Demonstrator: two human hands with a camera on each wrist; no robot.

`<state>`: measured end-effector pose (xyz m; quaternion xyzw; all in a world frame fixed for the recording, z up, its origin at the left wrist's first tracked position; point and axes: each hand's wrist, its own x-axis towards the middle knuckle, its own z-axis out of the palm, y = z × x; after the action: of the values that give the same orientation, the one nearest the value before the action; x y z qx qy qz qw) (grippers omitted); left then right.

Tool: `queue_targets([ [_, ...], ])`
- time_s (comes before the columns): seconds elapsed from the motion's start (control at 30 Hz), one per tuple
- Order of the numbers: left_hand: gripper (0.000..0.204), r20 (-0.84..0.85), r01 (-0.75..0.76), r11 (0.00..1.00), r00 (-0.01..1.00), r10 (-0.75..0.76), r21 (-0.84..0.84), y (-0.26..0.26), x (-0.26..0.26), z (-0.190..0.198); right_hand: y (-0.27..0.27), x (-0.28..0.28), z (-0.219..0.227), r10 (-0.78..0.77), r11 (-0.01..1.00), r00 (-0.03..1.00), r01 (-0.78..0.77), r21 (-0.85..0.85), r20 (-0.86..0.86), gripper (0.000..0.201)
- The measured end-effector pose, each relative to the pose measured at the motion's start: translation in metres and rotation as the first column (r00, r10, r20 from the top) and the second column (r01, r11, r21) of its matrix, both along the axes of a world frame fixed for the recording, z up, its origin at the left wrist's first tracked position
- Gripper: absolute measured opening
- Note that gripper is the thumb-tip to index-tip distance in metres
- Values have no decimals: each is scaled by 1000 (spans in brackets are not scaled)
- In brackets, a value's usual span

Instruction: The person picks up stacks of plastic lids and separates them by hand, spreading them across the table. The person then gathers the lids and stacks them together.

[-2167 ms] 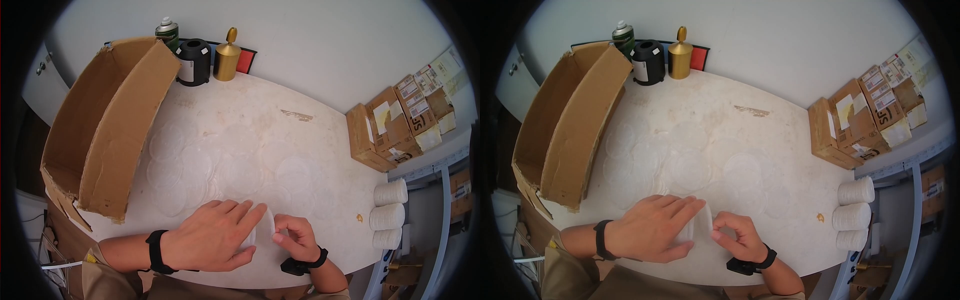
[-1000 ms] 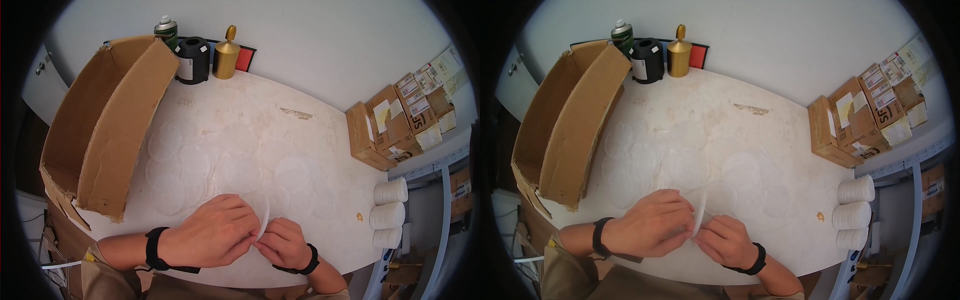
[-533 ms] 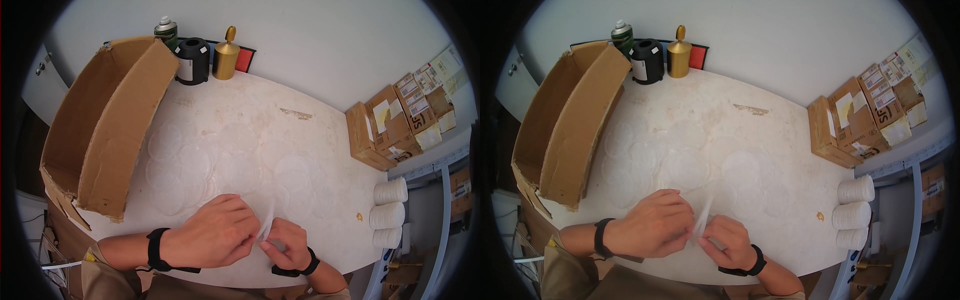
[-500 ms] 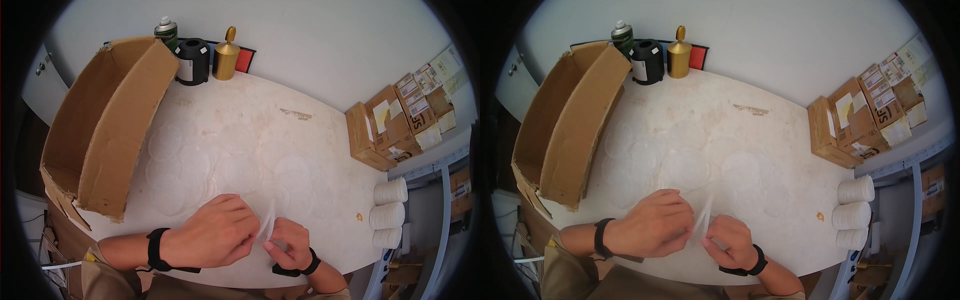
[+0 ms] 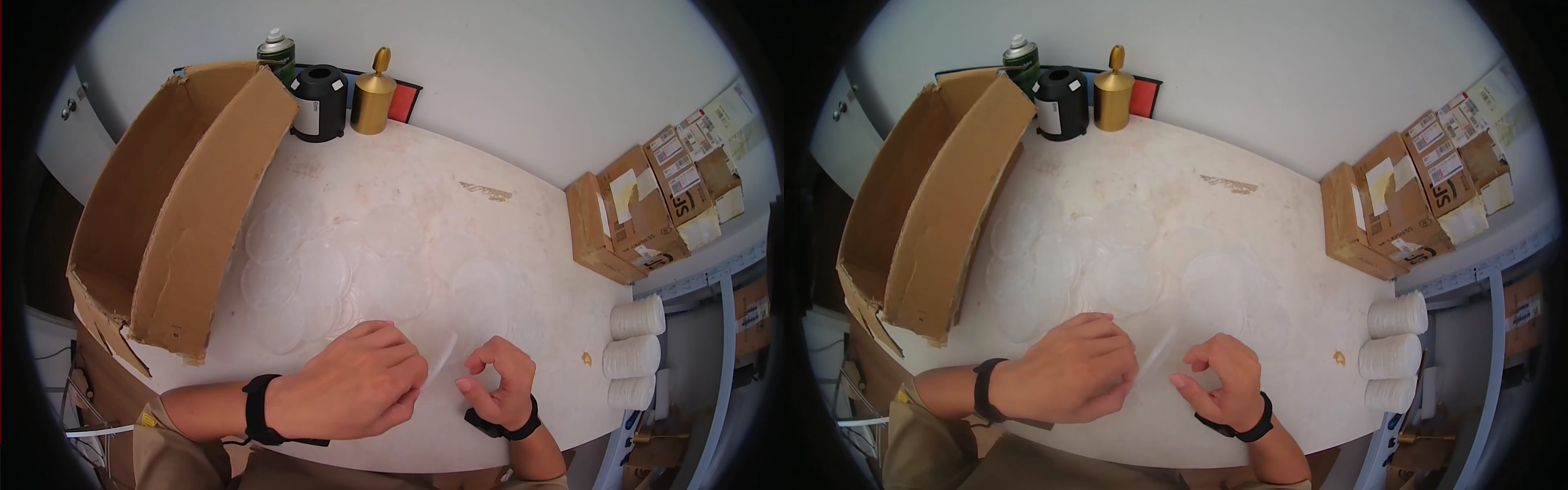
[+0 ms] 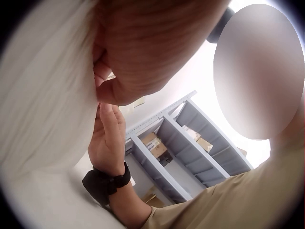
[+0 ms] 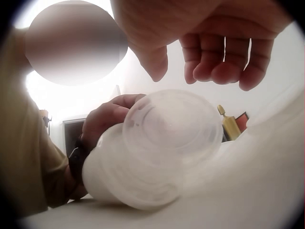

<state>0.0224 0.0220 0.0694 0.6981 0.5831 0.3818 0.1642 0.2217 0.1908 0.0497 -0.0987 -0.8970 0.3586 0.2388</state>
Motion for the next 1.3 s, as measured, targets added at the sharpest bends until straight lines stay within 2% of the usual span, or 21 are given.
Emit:
queue_targets([
  [0.03,16,2,-1,1000,1000,1,8,0,1,-1,-4,-2,1,0,1000,1000,0,1,0,25],
  [0.1,16,2,-3,1000,1000,3,17,0,1,-2,-13,-10,0,178,979,984,-177,105,3,28],
  [0.13,16,-4,-4,1000,1000,4,15,0,1,-1,-17,-12,-2,196,972,981,-193,131,-10,29],
  [0.27,17,-7,10,1000,1000,-10,6,0,2,-2,-26,-13,-7,194,977,981,-190,101,-26,27],
  [0.43,17,6,29,999,1000,-29,17,-1,3,-1,-28,-16,-12,196,967,978,-180,179,-70,24],
  [0.57,17,-16,25,999,1000,-24,32,-1,5,-3,-29,-15,-8,203,967,976,-188,170,-75,24],
  [0.73,17,-22,33,999,999,-32,29,-1,6,-1,-32,-15,-7,128,975,989,-112,194,-71,26],
  [1.1,19,-27,55,998,998,-55,1,-3,5,-1,-30,-12,-9,153,951,983,-118,286,-104,22],
  [1.17,26,-2,68,997,998,-68,-24,-3,4,4,-26,-9,-9,152,948,984,-118,296,-94,22],
  [1.23,30,-11,79,995,997,-80,-53,-3,2,7,-20,-7,-5,55,939,987,1,343,-154,22],
  [1.3,33,-17,90,993,996,-92,-82,-4,1,9,-12,-8,2,26,923,987,36,382,-156,22],
])
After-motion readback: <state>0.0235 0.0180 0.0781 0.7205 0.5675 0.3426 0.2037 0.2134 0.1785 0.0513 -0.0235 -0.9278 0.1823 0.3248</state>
